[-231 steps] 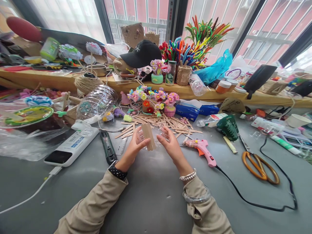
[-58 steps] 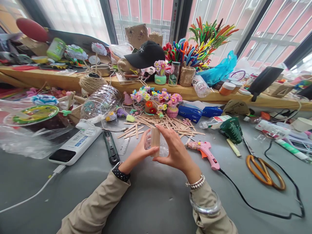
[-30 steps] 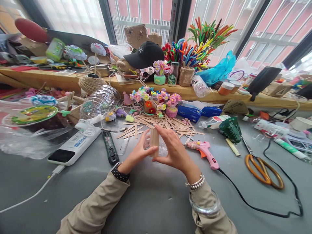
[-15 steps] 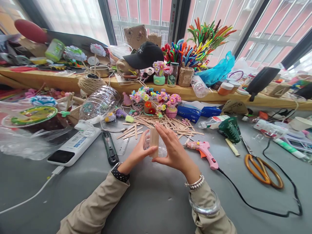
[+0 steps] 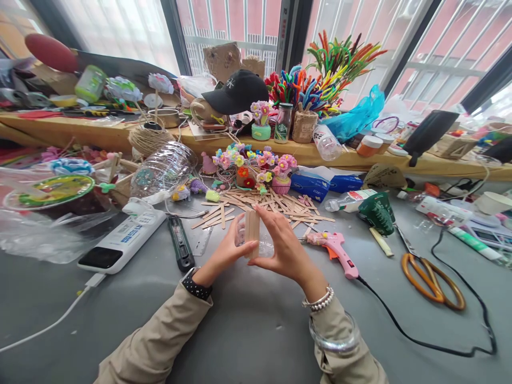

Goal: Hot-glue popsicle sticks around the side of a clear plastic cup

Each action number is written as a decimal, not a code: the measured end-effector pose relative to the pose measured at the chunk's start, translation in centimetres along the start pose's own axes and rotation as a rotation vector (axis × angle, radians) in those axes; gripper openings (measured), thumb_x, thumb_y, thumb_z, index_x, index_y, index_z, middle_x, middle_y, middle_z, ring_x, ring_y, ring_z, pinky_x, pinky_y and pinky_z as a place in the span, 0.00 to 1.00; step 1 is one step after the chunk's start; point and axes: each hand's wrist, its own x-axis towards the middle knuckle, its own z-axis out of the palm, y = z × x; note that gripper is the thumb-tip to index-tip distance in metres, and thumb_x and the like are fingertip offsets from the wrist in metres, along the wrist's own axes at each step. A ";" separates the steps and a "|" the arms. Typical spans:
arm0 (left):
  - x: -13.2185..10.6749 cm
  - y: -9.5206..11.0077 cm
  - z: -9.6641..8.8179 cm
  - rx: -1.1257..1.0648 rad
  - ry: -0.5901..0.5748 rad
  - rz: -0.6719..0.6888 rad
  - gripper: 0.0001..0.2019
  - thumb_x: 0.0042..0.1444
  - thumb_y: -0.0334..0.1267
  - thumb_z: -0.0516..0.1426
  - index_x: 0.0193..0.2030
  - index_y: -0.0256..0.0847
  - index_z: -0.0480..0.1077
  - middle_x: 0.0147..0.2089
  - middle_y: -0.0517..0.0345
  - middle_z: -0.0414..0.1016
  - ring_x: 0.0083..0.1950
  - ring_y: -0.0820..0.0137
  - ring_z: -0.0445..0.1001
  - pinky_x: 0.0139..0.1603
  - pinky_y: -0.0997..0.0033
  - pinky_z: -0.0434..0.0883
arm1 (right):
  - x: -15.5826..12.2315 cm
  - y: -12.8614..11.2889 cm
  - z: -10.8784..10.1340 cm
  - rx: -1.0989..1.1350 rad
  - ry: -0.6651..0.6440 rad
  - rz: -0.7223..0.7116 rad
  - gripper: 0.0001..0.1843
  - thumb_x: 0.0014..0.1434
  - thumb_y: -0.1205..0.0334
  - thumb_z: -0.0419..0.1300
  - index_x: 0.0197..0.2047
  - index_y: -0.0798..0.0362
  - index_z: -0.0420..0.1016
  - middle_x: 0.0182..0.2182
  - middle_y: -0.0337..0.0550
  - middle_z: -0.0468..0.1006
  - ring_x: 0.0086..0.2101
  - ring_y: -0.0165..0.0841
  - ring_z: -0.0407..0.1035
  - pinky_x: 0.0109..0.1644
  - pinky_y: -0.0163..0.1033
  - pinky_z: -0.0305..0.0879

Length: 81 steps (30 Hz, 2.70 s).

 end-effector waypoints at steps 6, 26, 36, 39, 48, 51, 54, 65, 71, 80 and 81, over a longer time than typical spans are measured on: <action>-0.1 0.1 0.0 0.013 0.005 0.003 0.45 0.41 0.49 0.60 0.60 0.36 0.38 0.59 0.38 0.53 0.59 0.56 0.57 0.56 0.56 0.59 | 0.1 0.0 0.0 0.001 0.006 -0.009 0.51 0.43 0.50 0.62 0.63 0.47 0.36 0.59 0.49 0.52 0.58 0.41 0.48 0.59 0.52 0.49; -0.1 0.3 0.0 0.004 0.005 -0.006 0.47 0.40 0.49 0.60 0.60 0.34 0.38 0.59 0.36 0.52 0.59 0.56 0.56 0.56 0.55 0.57 | 0.0 0.1 0.2 0.017 0.007 -0.004 0.52 0.42 0.49 0.63 0.63 0.46 0.35 0.59 0.48 0.53 0.58 0.40 0.48 0.59 0.51 0.48; 0.0 0.0 -0.1 -0.096 0.062 0.014 0.49 0.37 0.48 0.62 0.60 0.38 0.36 0.60 0.35 0.50 0.61 0.54 0.54 0.57 0.54 0.56 | 0.0 0.3 0.4 -0.063 0.033 0.016 0.54 0.41 0.43 0.60 0.63 0.47 0.32 0.60 0.48 0.49 0.59 0.41 0.43 0.60 0.52 0.46; 0.1 -0.1 -0.1 -0.107 0.180 0.083 0.48 0.38 0.47 0.62 0.60 0.39 0.38 0.61 0.36 0.48 0.61 0.55 0.54 0.58 0.54 0.55 | -0.1 0.8 0.7 -0.110 0.060 0.068 0.56 0.39 0.40 0.59 0.63 0.48 0.31 0.61 0.49 0.46 0.60 0.43 0.40 0.60 0.53 0.45; 0.2 -0.3 -0.2 -0.197 0.373 0.147 0.45 0.40 0.44 0.62 0.60 0.43 0.39 0.61 0.40 0.48 0.59 0.56 0.57 0.57 0.55 0.56 | -0.3 1.4 2.4 -0.067 -0.007 0.314 0.42 0.51 0.40 0.48 0.62 0.54 0.42 0.60 0.51 0.51 0.60 0.39 0.41 0.60 0.50 0.45; 0.3 -0.5 -0.3 -0.227 0.429 0.164 0.43 0.41 0.44 0.62 0.60 0.44 0.41 0.59 0.43 0.53 0.59 0.58 0.58 0.58 0.56 0.56 | -0.3 1.3 2.4 -0.044 -0.032 0.327 0.38 0.53 0.40 0.45 0.61 0.54 0.47 0.60 0.49 0.52 0.60 0.38 0.40 0.61 0.49 0.44; 0.5 -0.6 -0.6 -0.256 0.517 0.161 0.42 0.41 0.44 0.62 0.59 0.44 0.42 0.58 0.44 0.55 0.58 0.59 0.59 0.57 0.57 0.57 | -0.4 1.6 2.5 -0.034 -0.026 0.344 0.35 0.56 0.41 0.41 0.59 0.56 0.52 0.58 0.49 0.57 0.59 0.37 0.43 0.61 0.49 0.44; 0.5 -0.2 -0.7 -0.398 0.632 0.197 0.43 0.41 0.44 0.62 0.59 0.44 0.40 0.61 0.42 0.50 0.59 0.62 0.58 0.56 0.61 0.60 | 0.8 3.6 6.7 -0.262 0.030 0.478 0.31 0.58 0.49 0.43 0.55 0.68 0.58 0.53 0.60 0.63 0.54 0.42 0.54 0.58 0.47 0.49; 0.5 -0.2 -0.8 -0.433 0.620 0.195 0.42 0.43 0.45 0.61 0.60 0.43 0.40 0.61 0.44 0.51 0.60 0.64 0.58 0.55 0.68 0.61 | 2.3 3.8 7.4 -0.428 -0.047 0.599 0.35 0.54 0.46 0.49 0.55 0.68 0.58 0.53 0.61 0.62 0.54 0.45 0.54 0.57 0.49 0.48; 0.5 -0.1 -0.8 -0.458 0.621 0.204 0.41 0.44 0.45 0.60 0.60 0.42 0.40 0.61 0.44 0.52 0.59 0.66 0.59 0.54 0.72 0.62 | 2.0 3.5 7.0 -0.486 -0.074 0.594 0.25 0.57 0.52 0.47 0.50 0.61 0.65 0.47 0.57 0.68 0.50 0.44 0.56 0.54 0.51 0.50; 0.5 -0.1 -0.8 -0.467 0.621 0.205 0.41 0.44 0.45 0.60 0.60 0.43 0.41 0.62 0.45 0.52 0.59 0.66 0.59 0.54 0.71 0.61 | 1.9 3.6 7.1 -0.488 -0.069 0.596 0.25 0.57 0.51 0.47 0.50 0.61 0.66 0.48 0.57 0.67 0.51 0.45 0.55 0.53 0.51 0.50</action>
